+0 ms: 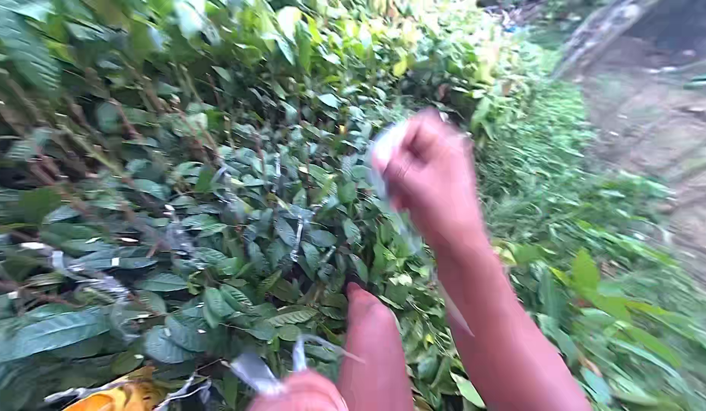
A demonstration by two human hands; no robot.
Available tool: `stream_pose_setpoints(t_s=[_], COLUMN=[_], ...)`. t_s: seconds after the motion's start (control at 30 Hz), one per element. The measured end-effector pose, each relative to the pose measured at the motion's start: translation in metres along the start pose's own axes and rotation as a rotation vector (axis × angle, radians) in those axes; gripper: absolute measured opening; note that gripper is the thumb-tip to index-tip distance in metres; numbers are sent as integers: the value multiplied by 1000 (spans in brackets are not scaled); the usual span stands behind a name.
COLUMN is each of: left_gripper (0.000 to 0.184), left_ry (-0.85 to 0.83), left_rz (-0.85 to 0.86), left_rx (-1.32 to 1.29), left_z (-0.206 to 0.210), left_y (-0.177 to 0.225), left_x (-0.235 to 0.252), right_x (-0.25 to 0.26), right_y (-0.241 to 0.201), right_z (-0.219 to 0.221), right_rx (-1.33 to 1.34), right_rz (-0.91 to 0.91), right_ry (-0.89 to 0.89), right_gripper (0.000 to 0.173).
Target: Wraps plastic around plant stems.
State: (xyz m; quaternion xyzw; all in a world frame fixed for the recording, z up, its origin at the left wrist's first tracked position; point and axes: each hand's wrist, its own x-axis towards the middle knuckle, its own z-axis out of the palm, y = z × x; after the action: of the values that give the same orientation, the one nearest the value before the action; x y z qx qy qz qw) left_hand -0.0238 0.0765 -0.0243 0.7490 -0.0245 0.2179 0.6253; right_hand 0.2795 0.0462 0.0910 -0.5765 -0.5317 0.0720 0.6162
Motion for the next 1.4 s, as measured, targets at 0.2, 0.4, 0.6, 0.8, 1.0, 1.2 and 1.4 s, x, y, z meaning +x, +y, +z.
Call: stream_pose_setpoints(t_s=[0.2, 0.4, 0.6, 0.8, 1.0, 1.2, 1.4], left_gripper=[61, 44, 15, 25, 49, 55, 50], left_ry=[531, 579, 590, 265, 335, 186, 406], left_rz=[-211, -198, -195, -542, -560, -467, -570], left_rx=[109, 33, -118, 174, 296, 460, -83], left_z=[-54, -45, -40, -51, -92, -123, -146], left_y=[-40, -58, -62, -78, -86, -109, -204], left_x=[17, 32, 22, -4, 18, 148, 316], right_x=[-85, -98, -97, -100, -91, -79, -67], right_y=[61, 51, 54, 61, 99, 127, 158], right_z=[110, 132, 117, 103, 56, 28, 16], right_rx=[152, 238, 439, 729, 727, 782, 686], right_rz=[259, 225, 503, 777, 782, 690, 717], right_ry=[-141, -256, -499, -206, 138, 155, 76], right_gripper=[13, 8, 15, 9, 15, 18, 23])
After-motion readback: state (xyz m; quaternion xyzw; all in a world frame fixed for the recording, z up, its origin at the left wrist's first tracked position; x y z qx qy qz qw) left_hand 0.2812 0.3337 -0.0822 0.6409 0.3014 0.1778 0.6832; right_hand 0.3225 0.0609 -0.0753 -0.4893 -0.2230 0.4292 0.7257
